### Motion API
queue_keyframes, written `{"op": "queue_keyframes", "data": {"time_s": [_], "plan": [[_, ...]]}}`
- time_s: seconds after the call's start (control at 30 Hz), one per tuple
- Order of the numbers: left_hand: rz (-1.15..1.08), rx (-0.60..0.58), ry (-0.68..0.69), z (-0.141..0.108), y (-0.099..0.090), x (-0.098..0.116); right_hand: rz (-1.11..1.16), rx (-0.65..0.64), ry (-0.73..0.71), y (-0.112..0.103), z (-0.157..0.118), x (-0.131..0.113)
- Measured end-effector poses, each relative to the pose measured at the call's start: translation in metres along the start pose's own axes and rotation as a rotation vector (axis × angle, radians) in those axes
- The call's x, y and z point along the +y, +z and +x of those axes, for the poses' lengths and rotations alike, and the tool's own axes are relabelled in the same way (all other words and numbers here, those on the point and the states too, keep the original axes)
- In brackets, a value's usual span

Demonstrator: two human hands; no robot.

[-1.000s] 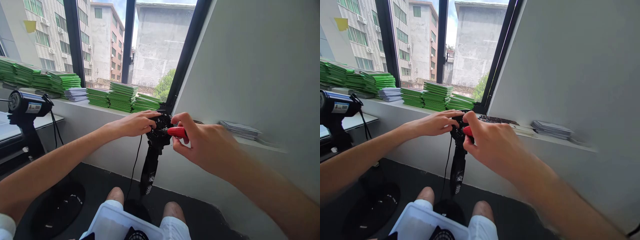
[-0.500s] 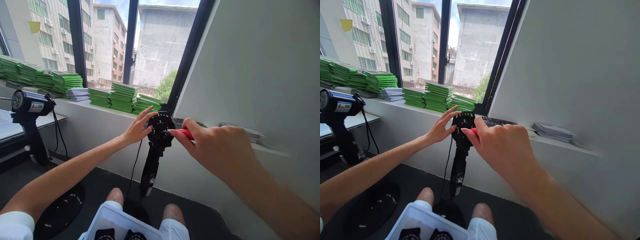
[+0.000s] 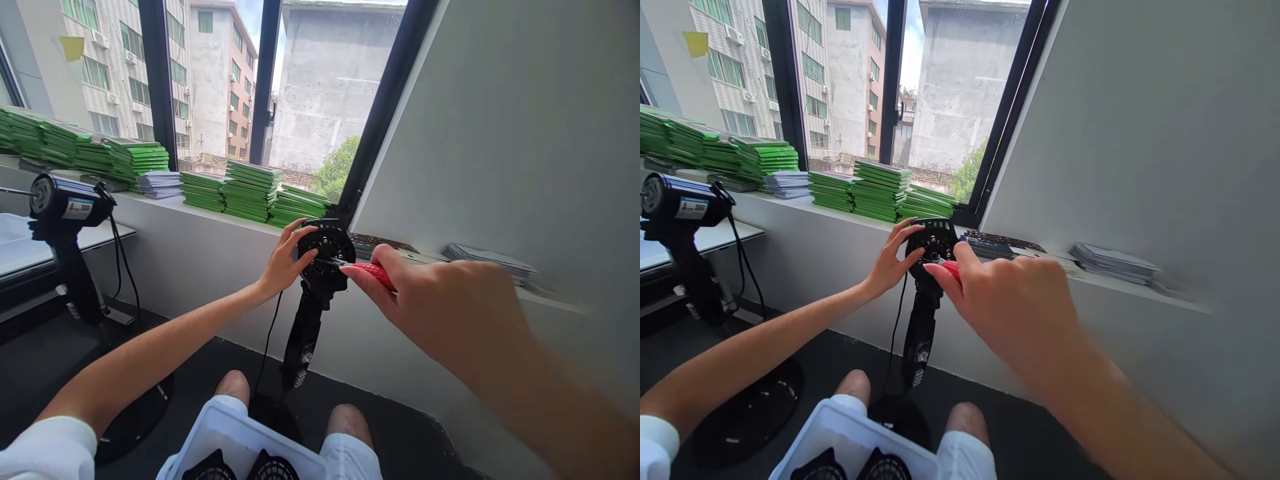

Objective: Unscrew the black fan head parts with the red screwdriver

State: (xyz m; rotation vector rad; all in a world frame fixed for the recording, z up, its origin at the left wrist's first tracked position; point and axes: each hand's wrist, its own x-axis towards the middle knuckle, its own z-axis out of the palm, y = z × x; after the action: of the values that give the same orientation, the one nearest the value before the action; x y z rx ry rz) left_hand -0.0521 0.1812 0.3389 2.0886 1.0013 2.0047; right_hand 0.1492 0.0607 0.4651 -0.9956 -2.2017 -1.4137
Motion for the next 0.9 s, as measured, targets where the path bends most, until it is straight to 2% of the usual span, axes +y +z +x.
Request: {"op": "queue_keyframes", "data": {"time_s": [0.1,0.23,0.37,0.5,0.63,0.7,0.77,0.9], "plan": [[0.019,-0.028,0.019,0.000,0.000,-0.001,0.127,-0.028,-0.021,0.002,0.001,-0.001],[0.028,-0.129,0.093,-0.002,-0.007,-0.005,0.063,-0.017,0.045,0.004,0.000,0.002],[0.017,-0.107,0.053,0.000,-0.010,-0.005,0.175,-0.018,-0.011,0.005,0.000,0.005],[-0.015,-0.088,0.036,0.003,-0.009,-0.006,0.034,0.005,0.053,0.006,-0.001,0.003],[-0.076,-0.194,0.083,0.003,-0.014,-0.010,0.173,-0.034,0.029,0.006,-0.001,0.002],[-0.101,-0.236,0.093,0.002,-0.017,-0.013,0.127,-0.052,0.060,0.006,0.000,0.003],[-0.112,-0.253,0.096,0.003,-0.021,-0.014,0.076,-0.060,0.097,0.005,0.002,0.004],[-0.118,-0.253,0.093,0.005,-0.024,-0.014,0.223,-0.083,0.061,0.005,0.005,0.007]]}}
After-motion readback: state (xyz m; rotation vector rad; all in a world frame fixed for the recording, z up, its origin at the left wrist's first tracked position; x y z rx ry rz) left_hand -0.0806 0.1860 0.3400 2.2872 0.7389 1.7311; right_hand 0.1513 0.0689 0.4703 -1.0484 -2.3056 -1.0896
